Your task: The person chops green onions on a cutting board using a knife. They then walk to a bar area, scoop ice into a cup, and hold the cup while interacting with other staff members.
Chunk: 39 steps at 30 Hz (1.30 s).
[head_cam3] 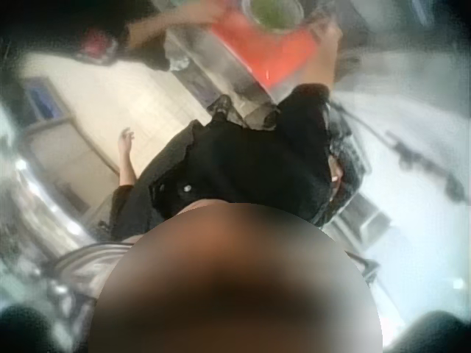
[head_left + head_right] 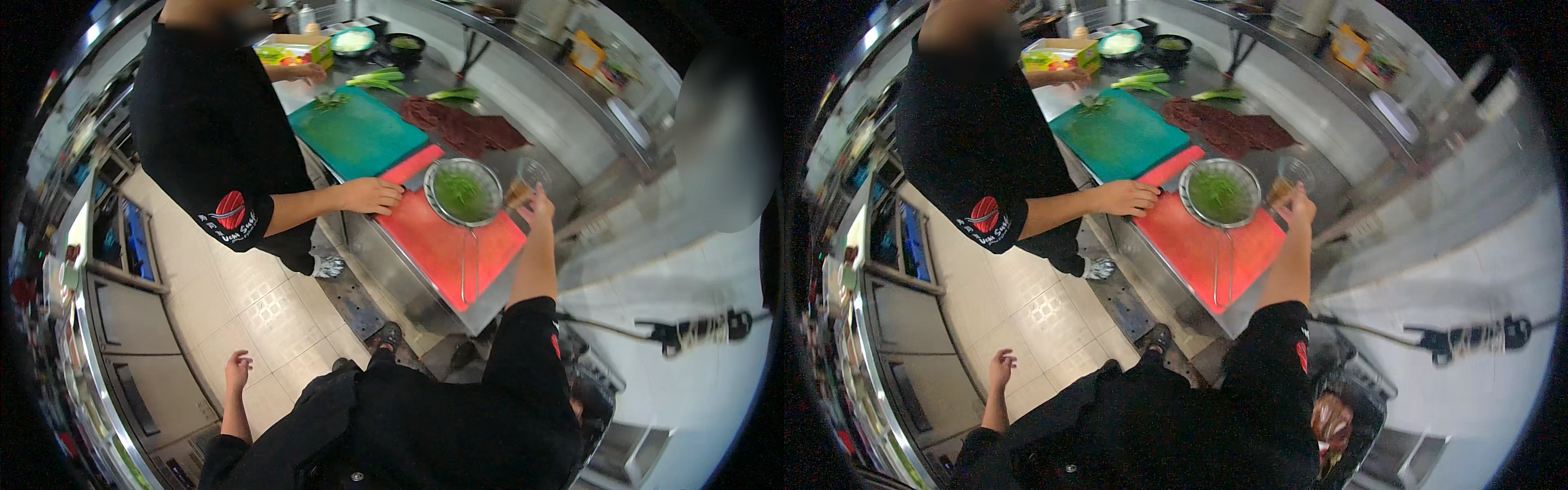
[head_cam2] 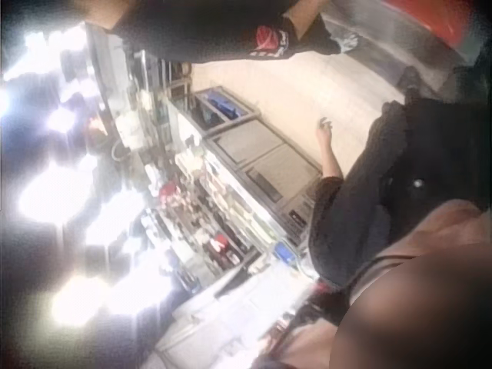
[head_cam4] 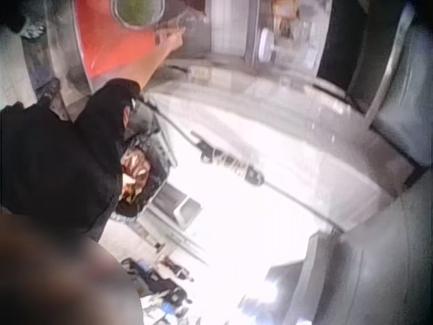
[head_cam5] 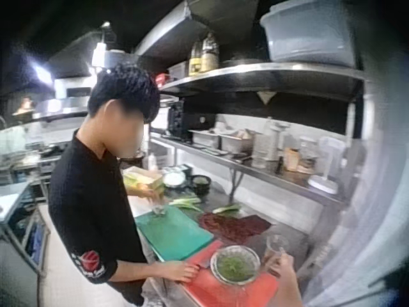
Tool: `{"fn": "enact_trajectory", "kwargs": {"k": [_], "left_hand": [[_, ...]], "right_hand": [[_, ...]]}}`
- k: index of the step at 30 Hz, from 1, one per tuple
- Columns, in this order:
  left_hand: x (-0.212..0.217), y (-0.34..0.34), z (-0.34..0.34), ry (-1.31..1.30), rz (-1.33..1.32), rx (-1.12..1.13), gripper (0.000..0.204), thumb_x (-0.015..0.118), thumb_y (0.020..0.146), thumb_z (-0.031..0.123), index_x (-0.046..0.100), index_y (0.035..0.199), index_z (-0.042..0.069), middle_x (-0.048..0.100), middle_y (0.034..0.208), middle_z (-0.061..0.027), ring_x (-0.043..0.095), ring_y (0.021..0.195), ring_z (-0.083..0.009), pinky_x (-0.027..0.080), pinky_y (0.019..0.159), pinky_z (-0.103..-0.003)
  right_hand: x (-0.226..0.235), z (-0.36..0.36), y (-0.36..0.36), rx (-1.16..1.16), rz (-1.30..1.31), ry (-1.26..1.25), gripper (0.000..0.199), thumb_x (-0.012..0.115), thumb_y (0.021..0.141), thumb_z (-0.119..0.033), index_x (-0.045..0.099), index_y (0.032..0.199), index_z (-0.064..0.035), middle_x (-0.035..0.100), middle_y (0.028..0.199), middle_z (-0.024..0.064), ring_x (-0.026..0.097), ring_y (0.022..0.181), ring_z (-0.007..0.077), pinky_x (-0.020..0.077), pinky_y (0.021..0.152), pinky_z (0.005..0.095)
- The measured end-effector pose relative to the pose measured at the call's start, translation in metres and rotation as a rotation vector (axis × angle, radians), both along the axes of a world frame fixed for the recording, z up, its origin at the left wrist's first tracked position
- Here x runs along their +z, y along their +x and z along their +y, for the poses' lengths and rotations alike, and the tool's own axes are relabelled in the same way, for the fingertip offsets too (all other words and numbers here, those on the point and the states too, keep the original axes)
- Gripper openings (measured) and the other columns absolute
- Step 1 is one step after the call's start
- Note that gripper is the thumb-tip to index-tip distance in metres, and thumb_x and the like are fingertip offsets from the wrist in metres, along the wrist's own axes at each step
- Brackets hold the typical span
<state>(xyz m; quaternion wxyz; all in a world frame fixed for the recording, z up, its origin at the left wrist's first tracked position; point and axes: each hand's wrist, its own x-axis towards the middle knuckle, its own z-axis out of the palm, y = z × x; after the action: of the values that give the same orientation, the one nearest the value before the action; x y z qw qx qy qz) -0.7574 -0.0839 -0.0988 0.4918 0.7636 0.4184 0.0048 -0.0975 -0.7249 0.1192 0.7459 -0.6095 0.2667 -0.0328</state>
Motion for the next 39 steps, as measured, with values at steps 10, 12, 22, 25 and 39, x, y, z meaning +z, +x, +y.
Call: {"fn": "enact_trajectory", "kwargs": {"k": [10,12,22,25,39], "left_hand": [[-0.074,-0.052,-0.084,-0.154,0.623,-0.115,0.044,0.070,0.081,0.029,0.067,0.122,0.014,0.073,0.103,-0.0161,0.070,0.095,-0.0311,0.056,0.079,-0.042],[-0.078,-0.028,-0.079,0.056,0.581,-0.236,0.045,0.067,0.079,0.029,0.068,0.122,0.015,0.072,0.106,-0.0167,0.070,0.097,-0.0335,0.055,0.086,-0.044],[-0.057,0.034,0.080,0.059,0.366,-0.270,0.037,0.060,0.081,0.024,0.070,0.117,0.019,0.072,0.105,-0.0159,0.069,0.099,-0.0346,0.053,0.091,-0.043],[-0.043,0.020,0.158,0.130,0.305,-0.341,0.036,0.059,0.081,0.021,0.070,0.116,0.018,0.072,0.103,-0.0168,0.068,0.096,-0.0358,0.054,0.089,-0.045],[0.042,0.138,0.479,0.298,0.006,-0.387,0.030,0.060,0.086,0.017,0.067,0.115,0.013,0.074,0.100,-0.0114,0.070,0.095,-0.0306,0.054,0.085,-0.043]], "right_hand": [[0.025,-0.029,0.006,0.128,-0.251,-0.046,0.047,0.044,0.101,-0.021,0.044,0.135,0.0112,0.052,0.135,0.0274,0.054,0.124,0.0422,0.0520,0.101,0.0530],[0.065,-0.033,-0.013,0.158,-0.244,-0.185,0.046,0.047,0.099,-0.025,0.052,0.129,0.0097,0.054,0.136,0.0255,0.054,0.126,0.0380,0.0478,0.103,0.0569],[0.158,0.050,-0.179,0.504,-0.410,-0.344,0.035,0.060,0.092,-0.023,0.068,0.116,0.0011,0.069,0.115,0.0153,0.065,0.107,0.0316,0.0566,0.089,0.0400],[0.139,0.178,-0.241,0.694,-0.346,-0.313,0.035,0.058,0.092,-0.021,0.066,0.116,0.0042,0.066,0.119,0.0186,0.063,0.111,0.0337,0.0580,0.087,0.0429],[0.010,0.704,-0.329,1.455,0.091,0.309,0.042,0.055,0.090,-0.010,0.055,0.118,0.0211,0.054,0.135,0.0309,0.053,0.128,0.0425,0.0648,0.071,0.0515]]}}
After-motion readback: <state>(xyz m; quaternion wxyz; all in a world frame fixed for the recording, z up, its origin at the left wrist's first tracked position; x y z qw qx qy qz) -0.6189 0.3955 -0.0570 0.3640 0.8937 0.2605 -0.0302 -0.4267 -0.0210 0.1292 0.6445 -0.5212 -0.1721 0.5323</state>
